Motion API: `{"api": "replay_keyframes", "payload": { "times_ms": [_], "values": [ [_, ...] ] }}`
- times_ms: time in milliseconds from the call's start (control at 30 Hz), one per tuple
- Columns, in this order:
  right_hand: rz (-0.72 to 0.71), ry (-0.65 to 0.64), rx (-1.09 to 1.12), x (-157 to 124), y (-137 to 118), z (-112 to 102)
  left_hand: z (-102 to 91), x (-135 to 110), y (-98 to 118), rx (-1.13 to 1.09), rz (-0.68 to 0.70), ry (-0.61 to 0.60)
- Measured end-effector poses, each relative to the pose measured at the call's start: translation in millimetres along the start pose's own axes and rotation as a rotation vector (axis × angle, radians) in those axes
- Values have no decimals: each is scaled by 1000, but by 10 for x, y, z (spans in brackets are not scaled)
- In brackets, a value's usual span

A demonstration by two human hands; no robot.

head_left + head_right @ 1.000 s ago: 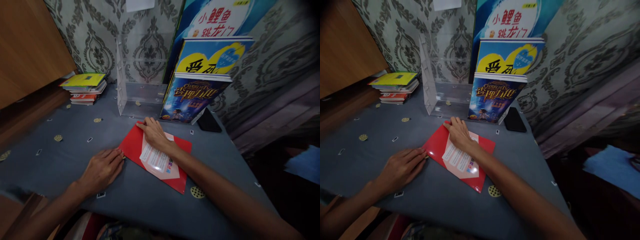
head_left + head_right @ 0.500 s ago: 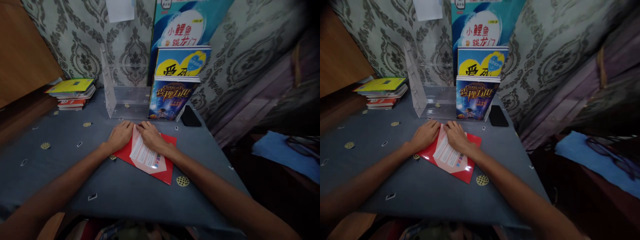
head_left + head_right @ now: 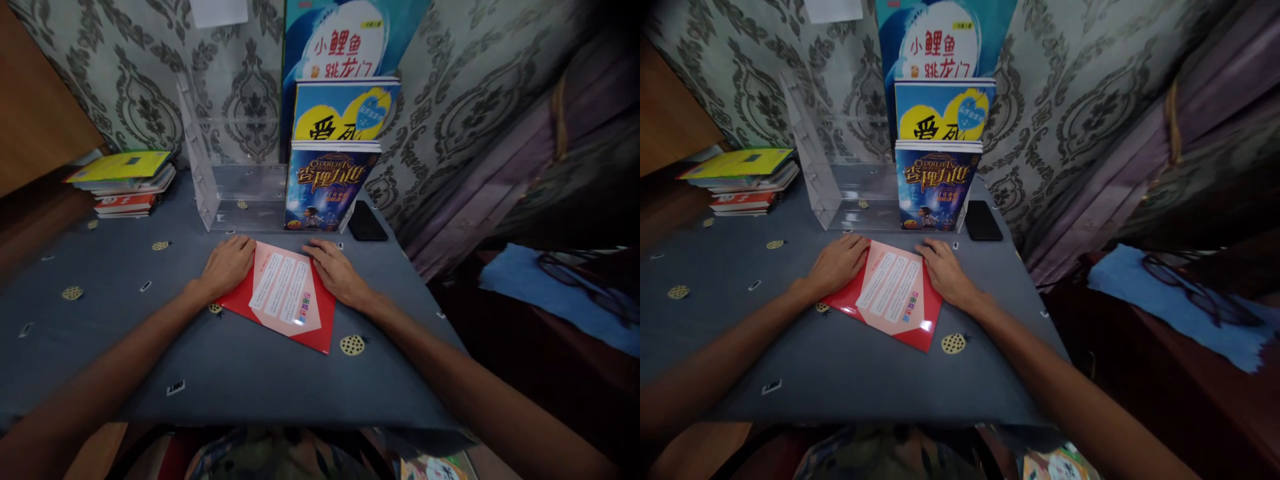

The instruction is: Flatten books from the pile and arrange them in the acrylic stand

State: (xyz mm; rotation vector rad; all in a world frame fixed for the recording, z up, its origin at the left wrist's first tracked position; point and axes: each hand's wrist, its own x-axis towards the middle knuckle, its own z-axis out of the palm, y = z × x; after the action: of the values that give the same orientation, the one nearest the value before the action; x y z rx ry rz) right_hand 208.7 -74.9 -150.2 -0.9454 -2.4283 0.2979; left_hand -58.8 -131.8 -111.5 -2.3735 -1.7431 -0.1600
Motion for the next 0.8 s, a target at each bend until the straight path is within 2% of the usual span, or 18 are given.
{"api": "replay_keyframes", "payload": {
  "times_ms": [167, 333, 500, 633, 800],
  "values": [
    [48, -55, -85, -204, -96, -83, -29, 15, 27, 24, -12, -30],
    [-62, -202, -126, -573, -421, -186, -44, 17, 42, 8, -29, -29],
    [-142, -240, -109, -844, -699, -264, -52, 9, 50, 20, -34, -20],
    [-198, -283, -122, -850, -860, -220, -52, 15, 51, 28, -41, -25],
    [-314, -363, -63, -585, -1247, -43, -27, 17, 33, -2, -37, -22]
  ]
}}
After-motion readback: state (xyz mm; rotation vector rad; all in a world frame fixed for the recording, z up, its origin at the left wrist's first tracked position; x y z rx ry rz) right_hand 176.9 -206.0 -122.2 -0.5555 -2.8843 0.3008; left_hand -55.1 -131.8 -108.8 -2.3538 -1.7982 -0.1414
